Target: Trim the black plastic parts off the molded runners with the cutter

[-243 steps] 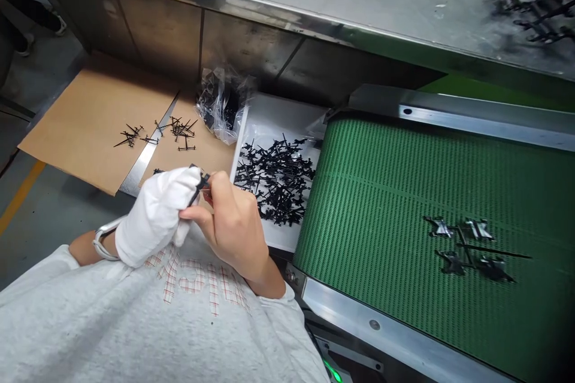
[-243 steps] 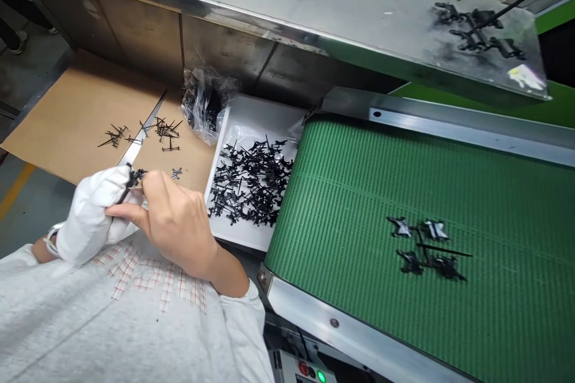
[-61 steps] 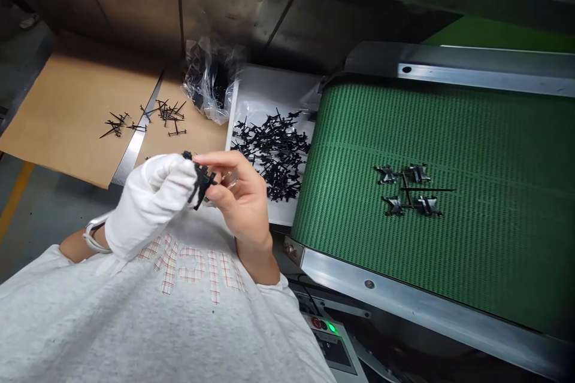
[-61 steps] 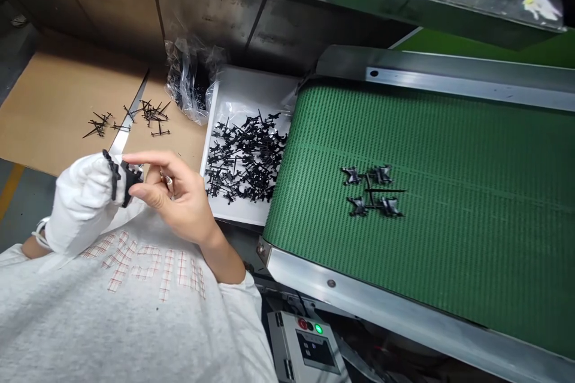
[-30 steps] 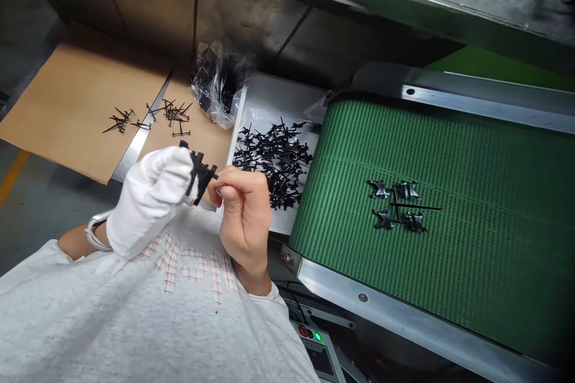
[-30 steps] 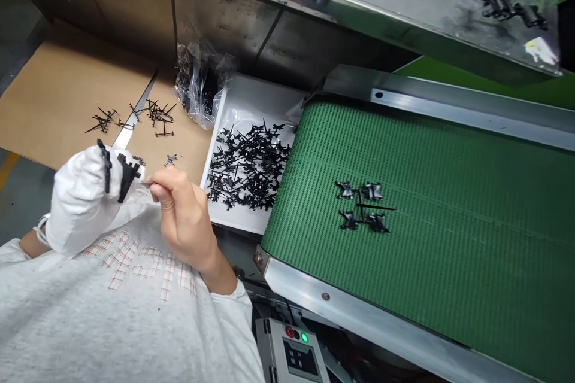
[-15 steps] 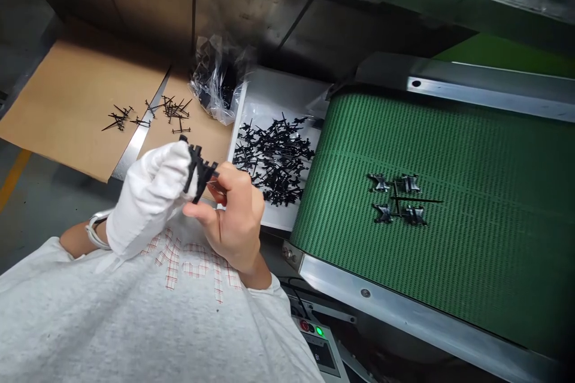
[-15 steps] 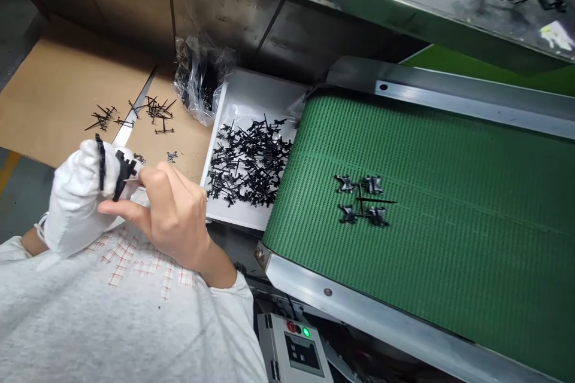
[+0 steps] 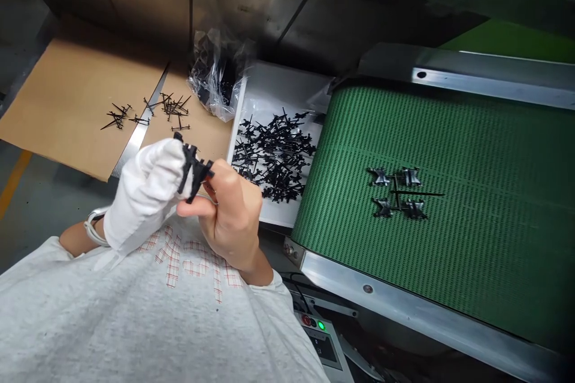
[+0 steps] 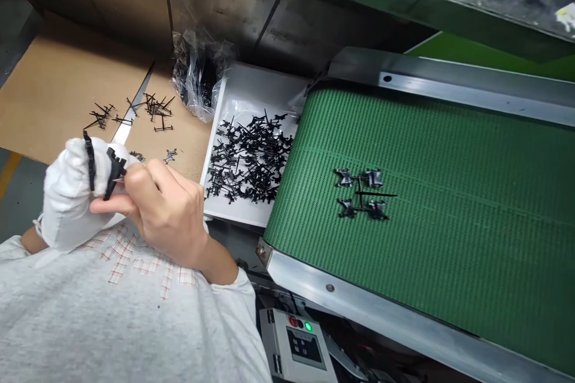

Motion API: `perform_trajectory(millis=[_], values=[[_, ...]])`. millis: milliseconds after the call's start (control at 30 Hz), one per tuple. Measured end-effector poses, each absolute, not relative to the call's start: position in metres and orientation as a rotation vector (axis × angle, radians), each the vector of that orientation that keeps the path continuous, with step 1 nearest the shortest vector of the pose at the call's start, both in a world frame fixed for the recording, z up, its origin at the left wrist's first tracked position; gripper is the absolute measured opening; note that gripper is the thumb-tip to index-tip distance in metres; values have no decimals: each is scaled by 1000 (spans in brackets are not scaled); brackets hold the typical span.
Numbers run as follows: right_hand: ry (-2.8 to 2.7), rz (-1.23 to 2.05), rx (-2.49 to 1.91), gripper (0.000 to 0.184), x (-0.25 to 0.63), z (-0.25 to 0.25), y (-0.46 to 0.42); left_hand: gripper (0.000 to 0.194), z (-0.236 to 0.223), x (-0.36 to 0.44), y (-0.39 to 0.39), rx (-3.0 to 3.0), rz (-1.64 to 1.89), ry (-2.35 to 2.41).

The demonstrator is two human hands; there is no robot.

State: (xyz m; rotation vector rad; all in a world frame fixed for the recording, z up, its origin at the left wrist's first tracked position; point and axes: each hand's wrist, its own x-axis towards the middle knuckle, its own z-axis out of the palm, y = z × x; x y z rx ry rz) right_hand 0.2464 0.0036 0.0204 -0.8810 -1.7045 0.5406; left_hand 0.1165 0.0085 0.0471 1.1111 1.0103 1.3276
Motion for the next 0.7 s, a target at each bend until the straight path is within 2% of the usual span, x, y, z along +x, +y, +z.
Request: perform_trajectory(millis=[200,300,433,600,700], values=[[-1683,582,-822,26,245,18,6,61,44,119,10,1047,1365,971],[-1532,817,-751,26,244,13,5,59,48,121,8,1016,1361,929],[-1296,1231,-684,41,246,9,4,57,50,121,5,963,1339,911],[-1174,1574,-606,32,251,14,11,57,52,121,6,995,1319,969],[-1195,1675,-543,33,256,12,15,58,54,123,7,1060,1307,1026]])
